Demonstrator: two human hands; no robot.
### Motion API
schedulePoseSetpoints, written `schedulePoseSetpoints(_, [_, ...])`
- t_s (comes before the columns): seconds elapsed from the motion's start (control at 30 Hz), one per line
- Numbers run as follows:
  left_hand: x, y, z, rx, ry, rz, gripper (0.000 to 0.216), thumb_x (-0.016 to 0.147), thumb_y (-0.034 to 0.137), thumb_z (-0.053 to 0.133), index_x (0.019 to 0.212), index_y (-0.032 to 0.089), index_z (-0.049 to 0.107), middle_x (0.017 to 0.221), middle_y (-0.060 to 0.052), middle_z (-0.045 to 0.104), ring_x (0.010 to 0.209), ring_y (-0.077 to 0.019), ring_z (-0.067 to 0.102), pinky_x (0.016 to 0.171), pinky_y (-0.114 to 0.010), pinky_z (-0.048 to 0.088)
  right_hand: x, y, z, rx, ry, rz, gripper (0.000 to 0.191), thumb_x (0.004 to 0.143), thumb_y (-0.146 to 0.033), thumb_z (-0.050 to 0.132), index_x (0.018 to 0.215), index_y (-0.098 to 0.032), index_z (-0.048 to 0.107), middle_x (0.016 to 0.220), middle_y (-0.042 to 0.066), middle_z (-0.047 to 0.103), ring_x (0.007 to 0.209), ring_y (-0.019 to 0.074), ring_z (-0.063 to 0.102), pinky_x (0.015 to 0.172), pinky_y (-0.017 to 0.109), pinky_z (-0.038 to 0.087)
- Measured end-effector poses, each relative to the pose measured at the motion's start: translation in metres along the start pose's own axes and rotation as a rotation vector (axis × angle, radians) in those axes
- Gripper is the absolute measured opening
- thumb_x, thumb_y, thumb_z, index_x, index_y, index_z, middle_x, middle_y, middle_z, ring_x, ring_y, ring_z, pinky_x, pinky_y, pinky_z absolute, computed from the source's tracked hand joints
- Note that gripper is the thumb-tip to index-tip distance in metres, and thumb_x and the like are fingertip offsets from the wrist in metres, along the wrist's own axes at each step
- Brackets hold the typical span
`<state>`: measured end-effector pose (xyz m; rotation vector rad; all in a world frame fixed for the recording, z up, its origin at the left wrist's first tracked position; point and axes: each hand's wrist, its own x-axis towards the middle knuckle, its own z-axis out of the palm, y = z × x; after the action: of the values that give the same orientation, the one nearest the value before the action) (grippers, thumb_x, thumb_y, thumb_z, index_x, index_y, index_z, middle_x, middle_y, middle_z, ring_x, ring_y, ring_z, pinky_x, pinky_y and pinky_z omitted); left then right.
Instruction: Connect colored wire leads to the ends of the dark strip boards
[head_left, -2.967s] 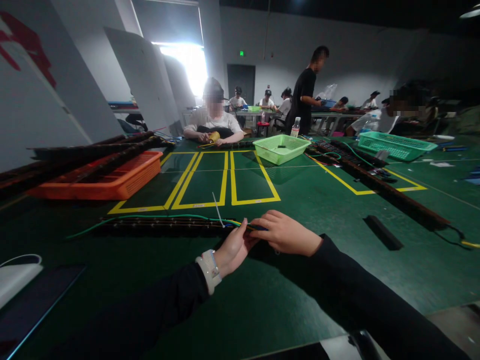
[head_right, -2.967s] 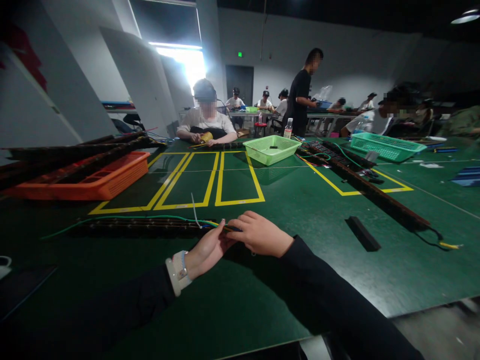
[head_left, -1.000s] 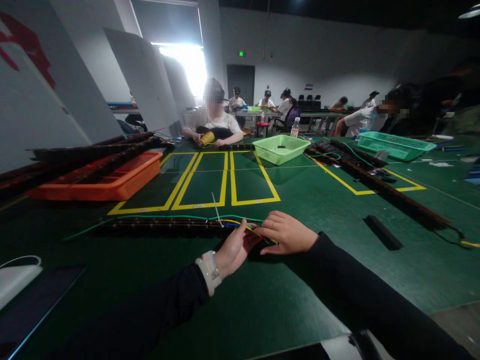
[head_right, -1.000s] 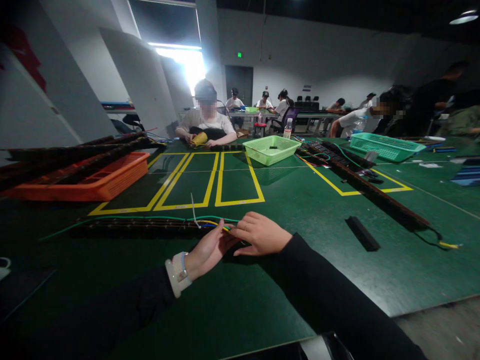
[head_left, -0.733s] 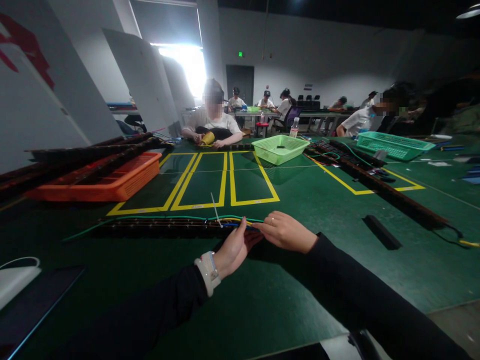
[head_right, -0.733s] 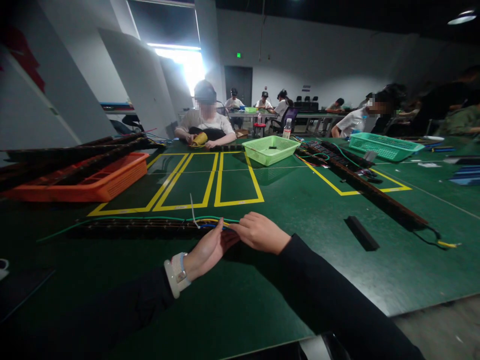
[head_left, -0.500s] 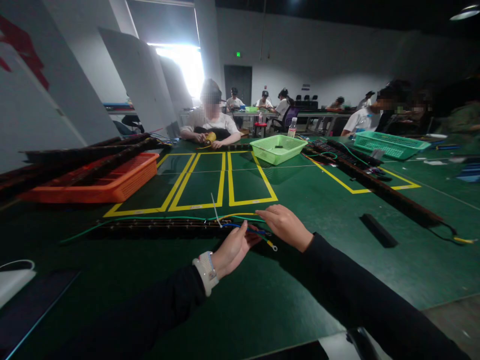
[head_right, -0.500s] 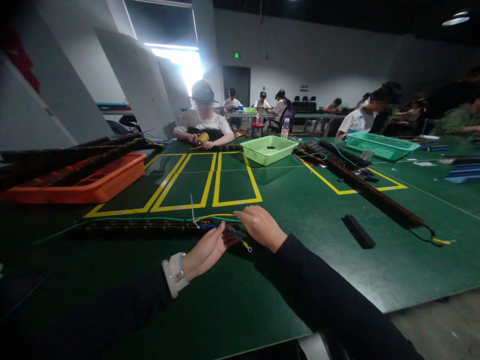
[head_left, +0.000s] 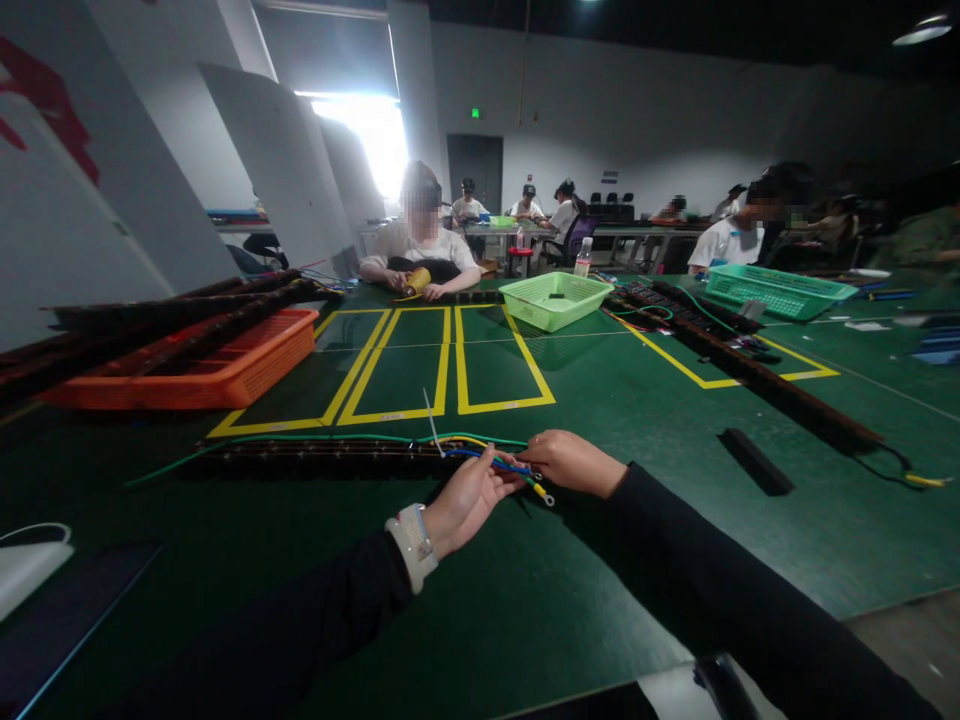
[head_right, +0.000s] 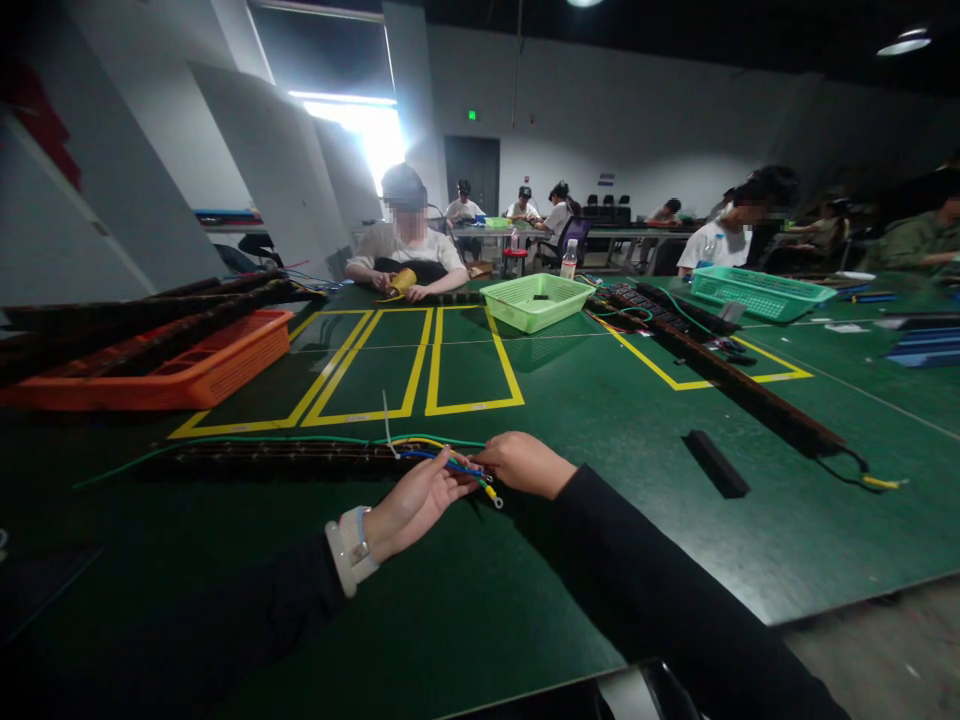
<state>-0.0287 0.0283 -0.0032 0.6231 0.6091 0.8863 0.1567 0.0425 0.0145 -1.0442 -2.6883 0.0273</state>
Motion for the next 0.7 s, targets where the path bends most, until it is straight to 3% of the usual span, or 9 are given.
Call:
schedulePoseSetpoints(0.1, [0.001, 0.000, -0.001, 0.000, 0.005, -0.008, 0.023, 0.089, 0.025, 0.046, 0.077, 0.011, 0.059, 0.083, -0.011, 0.065, 0.084, -0.0193, 0.062, 0.090, -0.041, 0.045, 0.000, 0.000, 0.001, -0.011, 0.036, 0.022, 0.022, 0.086, -0.015, 0.052, 0.102, -0.020, 0.067, 0.075, 0.004, 0.065, 0.070, 0.0133, 0.058, 0.065, 0.023, 0.038])
schedulePoseSetpoints(0.3, [0.001, 0.000, -0.001, -0.034, 0.023, -0.015, 0.021, 0.089, 0.024, 0.046, 0.080, 0.011, 0.060, 0.083, -0.009, 0.066, 0.081, -0.0174, 0.062, 0.090, -0.040, 0.045, -0.003, -0.006, -0.008, 0.047, 0.293, 0.081, 0.023, 0.092, -0.025, 0.044, 0.101, -0.017, 0.064, 0.081, 0.006, 0.065, 0.075, 0.0145, 0.058, 0.069, 0.025, 0.040])
schedulePoseSetpoints(0.5, [0.000, 0.000, 0.001, -0.018, -0.011, -0.007, 0.025, 0.089, 0.026, 0.045, 0.081, 0.010, 0.063, 0.088, -0.012, 0.067, 0.090, -0.0195, 0.062, 0.089, -0.037, 0.045, -0.005, -0.013, -0.023, 0.071, 0.130, -0.045, 0.029, 0.084, -0.042, 0.056, 0.099, -0.018, 0.061, 0.082, 0.005, 0.065, 0.076, 0.0151, 0.057, 0.071, 0.027, 0.040])
schedulePoseSetpoints(0.7, [0.002, 0.000, 0.000, -0.041, -0.010, -0.007, 0.027, 0.091, 0.026, 0.041, 0.087, 0.011, 0.063, 0.095, -0.013, 0.067, 0.098, -0.0200, 0.060, 0.094, -0.038, 0.043, -0.004, -0.012, -0.017, 0.058, 0.088, -0.030, 0.024, 0.087, -0.024, 0.053, 0.110, -0.018, 0.059, 0.085, 0.005, 0.065, 0.078, 0.0150, 0.058, 0.071, 0.027, 0.041])
